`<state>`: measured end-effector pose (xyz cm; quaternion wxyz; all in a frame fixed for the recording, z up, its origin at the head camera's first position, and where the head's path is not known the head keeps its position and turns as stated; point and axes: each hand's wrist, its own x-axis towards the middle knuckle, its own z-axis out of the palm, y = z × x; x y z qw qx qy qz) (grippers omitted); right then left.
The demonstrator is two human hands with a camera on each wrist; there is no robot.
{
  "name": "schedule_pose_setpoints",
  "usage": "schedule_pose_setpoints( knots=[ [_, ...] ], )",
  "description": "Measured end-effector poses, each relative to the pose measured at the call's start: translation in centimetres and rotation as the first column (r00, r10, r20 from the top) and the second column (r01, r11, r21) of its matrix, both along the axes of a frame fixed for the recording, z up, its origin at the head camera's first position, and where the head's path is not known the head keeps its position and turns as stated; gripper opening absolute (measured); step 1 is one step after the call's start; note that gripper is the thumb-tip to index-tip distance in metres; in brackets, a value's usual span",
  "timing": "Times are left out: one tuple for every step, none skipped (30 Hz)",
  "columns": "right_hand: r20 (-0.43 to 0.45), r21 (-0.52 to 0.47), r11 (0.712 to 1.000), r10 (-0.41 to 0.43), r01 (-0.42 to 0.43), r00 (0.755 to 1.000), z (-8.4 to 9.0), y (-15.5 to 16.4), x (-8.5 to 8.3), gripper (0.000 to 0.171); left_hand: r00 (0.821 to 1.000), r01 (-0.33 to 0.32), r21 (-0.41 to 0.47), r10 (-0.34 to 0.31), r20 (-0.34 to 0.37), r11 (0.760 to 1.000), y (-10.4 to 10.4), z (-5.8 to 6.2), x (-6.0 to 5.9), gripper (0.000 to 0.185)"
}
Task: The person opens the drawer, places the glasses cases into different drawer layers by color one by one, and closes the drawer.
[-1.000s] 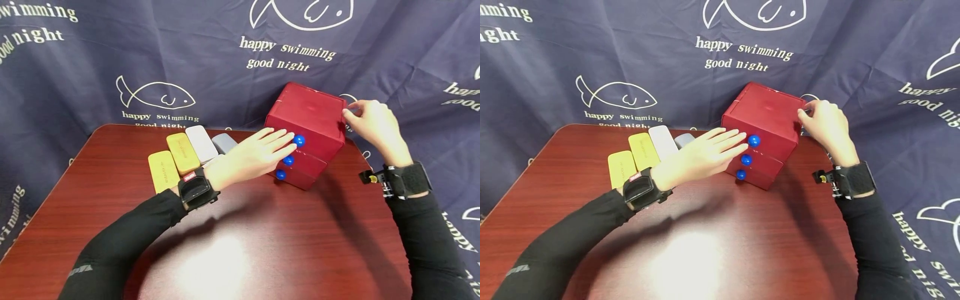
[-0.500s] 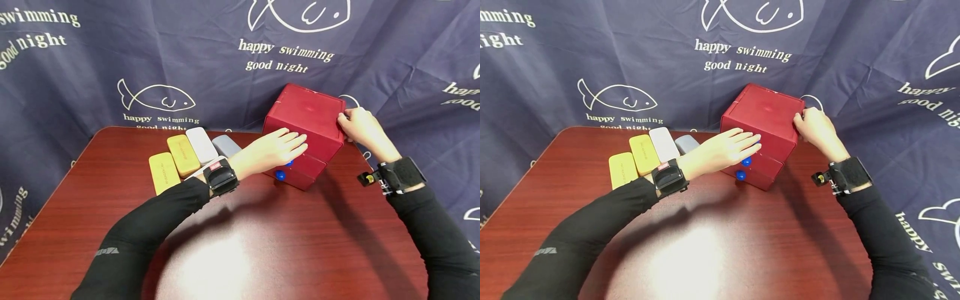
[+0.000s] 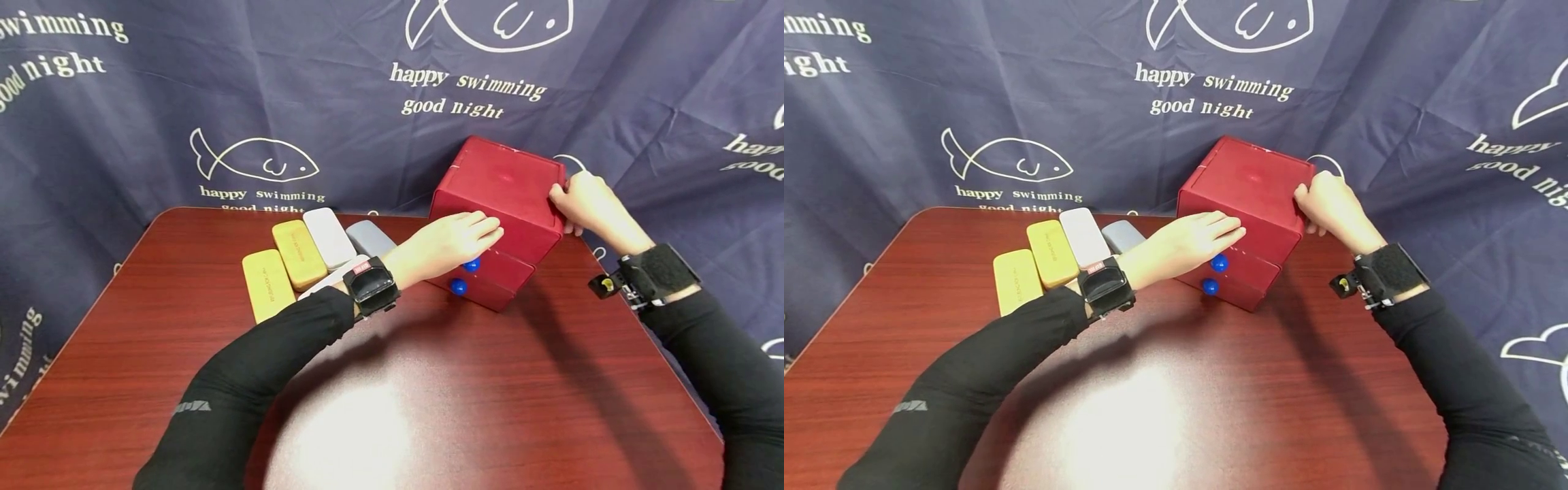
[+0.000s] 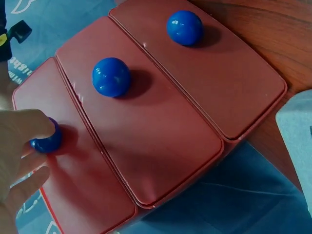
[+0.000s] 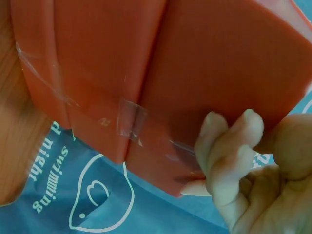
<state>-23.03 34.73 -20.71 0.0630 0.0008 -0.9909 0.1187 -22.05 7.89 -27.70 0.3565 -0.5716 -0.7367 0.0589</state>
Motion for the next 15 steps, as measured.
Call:
schedule_pose_setpoints(
  knots=[
    [0.009,0.001,1.0,-0.001,0.001,1.0,0.0,0.1,0.0,0.049,1.0,-0.001,-0.004,0.001,0.005,1.0,0.1,0.0,0.0,0.038],
    [0.012,0.004,1.0,-0.002,0.002,1.0,-0.1,0.1,0.0,0.05,1.0,-0.003,-0.01,0.003,0.008,1.0,0.2,0.1,0.0,0.038],
    [0.018,0.005,1.0,-0.007,0.007,1.0,-0.1,0.1,0.0,0.051,1.0,-0.006,-0.018,0.006,0.013,1.0,0.4,0.2,-0.1,0.038],
    [0.019,0.005,1.0,-0.013,0.013,1.0,-0.2,0.1,0.1,0.051,1.0,-0.01,-0.026,0.01,0.019,1.0,0.5,0.2,-0.1,0.038],
    [0.02,0.003,1.0,-0.018,0.017,1.0,-0.2,0.0,0.1,0.052,1.0,-0.013,-0.031,0.014,0.025,0.999,0.7,0.3,-0.2,0.037],
    [0.021,0.0,1.0,-0.024,0.024,0.999,-0.3,0.0,0.1,0.053,0.999,-0.015,-0.033,0.016,0.031,0.999,0.8,0.4,-0.2,0.036],
    [0.025,-0.004,0.999,-0.032,0.032,0.999,-0.4,0.0,0.1,0.053,0.999,-0.017,-0.033,0.018,0.034,0.999,0.9,0.4,-0.3,0.034],
    [0.028,-0.006,0.999,-0.037,0.037,0.999,-0.4,0.0,0.1,0.054,0.999,-0.018,-0.031,0.019,0.032,0.999,1.1,0.5,-0.3,0.032],
    [0.032,-0.01,0.999,-0.041,0.041,0.999,-0.5,-0.1,0.1,0.054,0.999,-0.02,-0.028,0.021,0.025,0.999,1.2,0.5,-0.3,0.03],
    [0.034,-0.013,0.999,-0.042,0.042,0.999,-0.5,-0.1,0.1,0.053,1.0,-0.021,-0.024,0.021,0.013,0.999,1.4,0.5,-0.3,0.028],
    [0.037,-0.013,0.999,-0.043,0.043,0.998,-0.5,-0.1,0.1,0.053,1.0,-0.023,-0.019,0.023,-0.004,1.0,1.5,0.4,-0.3,0.026],
    [0.038,-0.012,0.999,-0.043,0.043,0.998,-0.6,-0.1,0.1,0.052,0.999,-0.026,-0.015,0.025,-0.023,1.0,1.6,0.4,-0.3,0.025],
    [0.038,-0.011,0.999,-0.04,0.041,0.998,-0.5,-0.1,0.0,0.051,0.999,-0.03,-0.011,0.03,-0.042,0.999,1.7,0.4,-0.3,0.024],
    [0.038,-0.009,0.999,-0.039,0.04,0.999,-0.5,-0.1,0.0,0.051,0.998,-0.034,-0.007,0.034,-0.058,0.999,1.8,0.3,-0.3,0.023],
    [0.039,-0.009,0.999,-0.038,0.038,0.999,-0.5,-0.1,0.0,0.05,0.997,-0.042,-0.004,0.042,-0.068,0.999,1.9,0.2,-0.3,0.023]
  ],
)
